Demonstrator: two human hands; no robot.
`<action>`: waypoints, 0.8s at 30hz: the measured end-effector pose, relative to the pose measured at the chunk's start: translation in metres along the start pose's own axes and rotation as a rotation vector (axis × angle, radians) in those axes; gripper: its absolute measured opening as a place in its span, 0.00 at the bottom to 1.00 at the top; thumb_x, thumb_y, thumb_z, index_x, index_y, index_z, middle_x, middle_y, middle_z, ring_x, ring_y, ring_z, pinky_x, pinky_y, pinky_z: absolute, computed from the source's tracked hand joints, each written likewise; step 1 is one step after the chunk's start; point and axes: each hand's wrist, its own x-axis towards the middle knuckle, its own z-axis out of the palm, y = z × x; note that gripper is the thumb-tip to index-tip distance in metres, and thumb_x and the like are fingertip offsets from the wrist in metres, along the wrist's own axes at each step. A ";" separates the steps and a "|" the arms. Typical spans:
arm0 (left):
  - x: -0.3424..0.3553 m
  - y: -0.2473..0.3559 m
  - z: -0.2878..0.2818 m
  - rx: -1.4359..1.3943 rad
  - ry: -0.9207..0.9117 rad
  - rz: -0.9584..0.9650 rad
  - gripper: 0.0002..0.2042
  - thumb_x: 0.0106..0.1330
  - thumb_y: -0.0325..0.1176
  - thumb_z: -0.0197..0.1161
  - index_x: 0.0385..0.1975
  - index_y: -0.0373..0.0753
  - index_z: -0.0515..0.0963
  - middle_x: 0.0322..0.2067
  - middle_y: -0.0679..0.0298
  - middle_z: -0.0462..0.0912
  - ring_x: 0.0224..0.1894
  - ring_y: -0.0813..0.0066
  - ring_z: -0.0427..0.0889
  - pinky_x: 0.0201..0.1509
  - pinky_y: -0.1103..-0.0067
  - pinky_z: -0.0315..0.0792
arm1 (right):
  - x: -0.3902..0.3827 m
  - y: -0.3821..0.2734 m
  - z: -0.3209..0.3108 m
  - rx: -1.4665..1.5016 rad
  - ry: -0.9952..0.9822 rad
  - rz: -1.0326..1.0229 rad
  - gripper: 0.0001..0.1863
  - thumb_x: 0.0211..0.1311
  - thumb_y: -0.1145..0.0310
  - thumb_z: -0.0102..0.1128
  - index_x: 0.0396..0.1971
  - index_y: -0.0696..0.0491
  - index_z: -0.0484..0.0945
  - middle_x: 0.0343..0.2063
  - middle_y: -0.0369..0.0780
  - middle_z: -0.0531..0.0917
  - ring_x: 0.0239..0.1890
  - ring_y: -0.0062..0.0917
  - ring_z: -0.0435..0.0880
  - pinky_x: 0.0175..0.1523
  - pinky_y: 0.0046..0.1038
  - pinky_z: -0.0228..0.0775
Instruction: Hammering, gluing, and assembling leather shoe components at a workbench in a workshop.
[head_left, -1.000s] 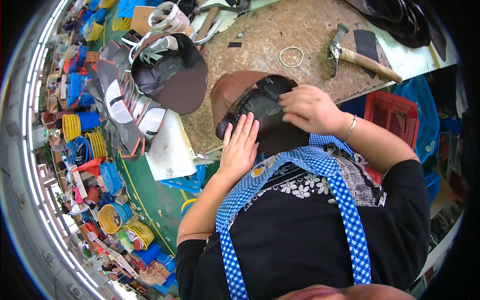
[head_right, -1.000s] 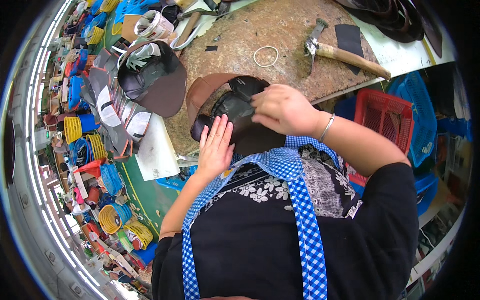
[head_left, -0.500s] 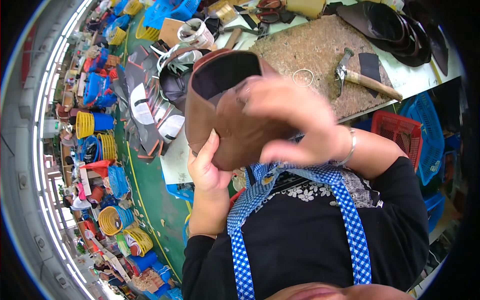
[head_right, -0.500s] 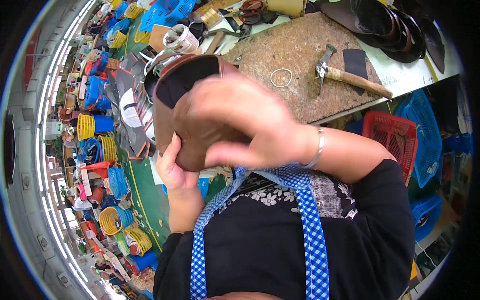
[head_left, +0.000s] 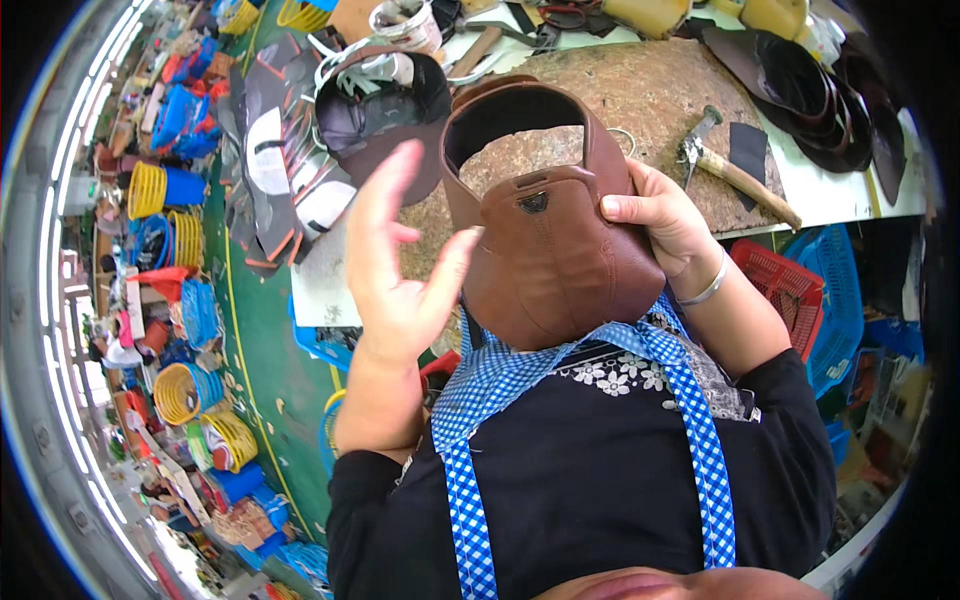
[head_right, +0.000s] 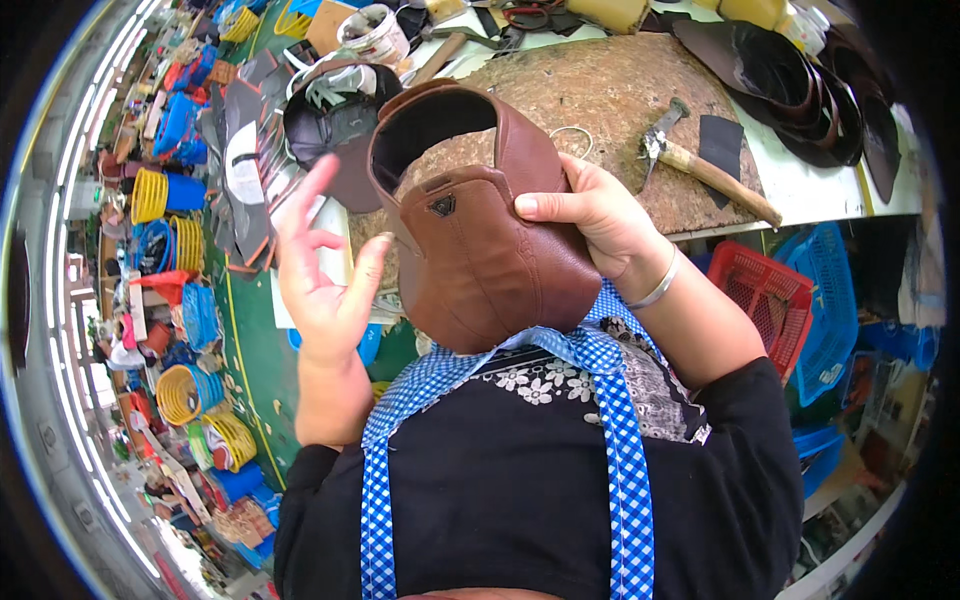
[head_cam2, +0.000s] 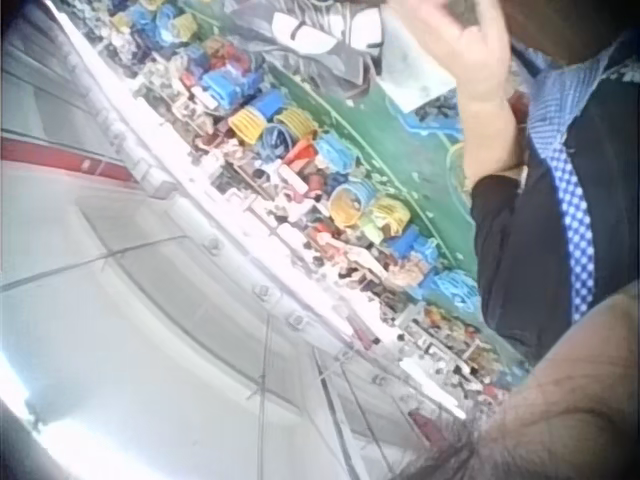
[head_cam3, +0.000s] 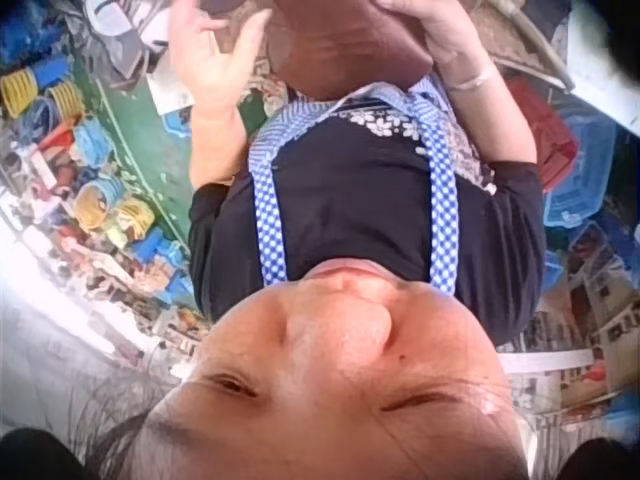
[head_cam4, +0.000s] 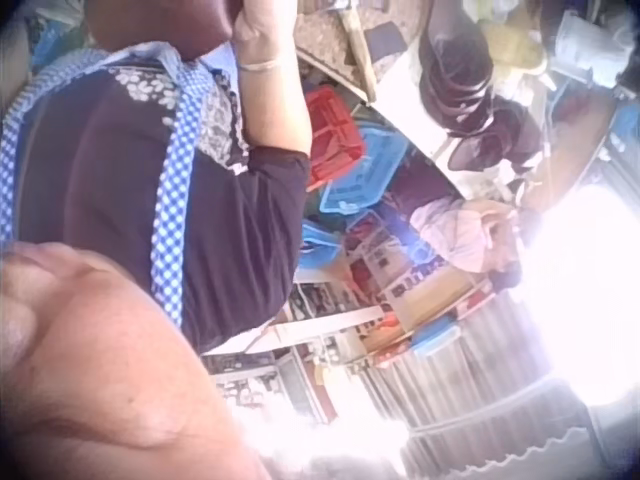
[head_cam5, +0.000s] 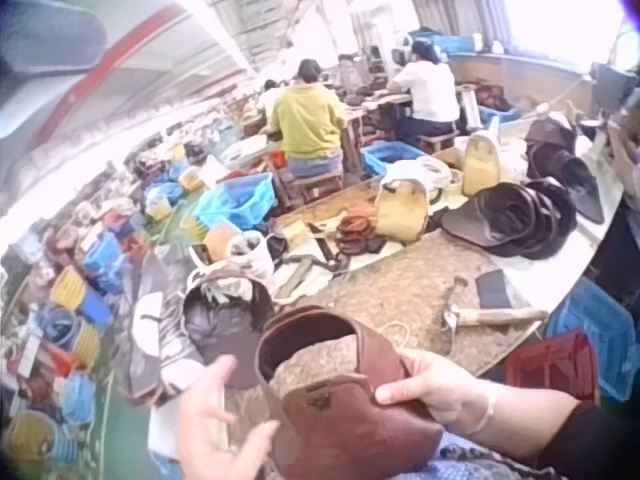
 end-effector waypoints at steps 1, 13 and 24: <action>0.006 0.008 -0.002 -0.033 -0.127 0.022 0.32 0.55 0.23 0.68 0.62 0.33 0.66 0.58 0.55 0.76 0.55 0.72 0.77 0.37 0.87 0.66 | 0.001 0.000 -0.001 0.034 -0.068 0.036 0.31 0.52 0.80 0.68 0.58 0.62 0.68 0.49 0.44 0.81 0.50 0.27 0.82 0.58 0.30 0.74; 0.029 0.004 0.000 -0.814 -0.528 -0.370 0.18 0.59 0.19 0.65 0.51 0.35 0.75 0.34 0.68 0.84 0.36 0.88 0.77 0.39 0.88 0.69 | 0.003 0.001 -0.007 -0.012 -0.139 0.084 0.34 0.48 0.80 0.72 0.58 0.62 0.68 0.50 0.44 0.81 0.51 0.27 0.81 0.60 0.30 0.72; 0.022 -0.006 0.000 -0.839 -0.576 -0.426 0.10 0.60 0.23 0.68 0.41 0.32 0.83 0.32 0.69 0.83 0.31 0.88 0.76 0.33 0.87 0.69 | -0.005 -0.012 0.008 -0.216 -0.099 0.005 0.32 0.46 0.81 0.73 0.55 0.59 0.72 0.46 0.39 0.82 0.50 0.22 0.80 0.59 0.27 0.70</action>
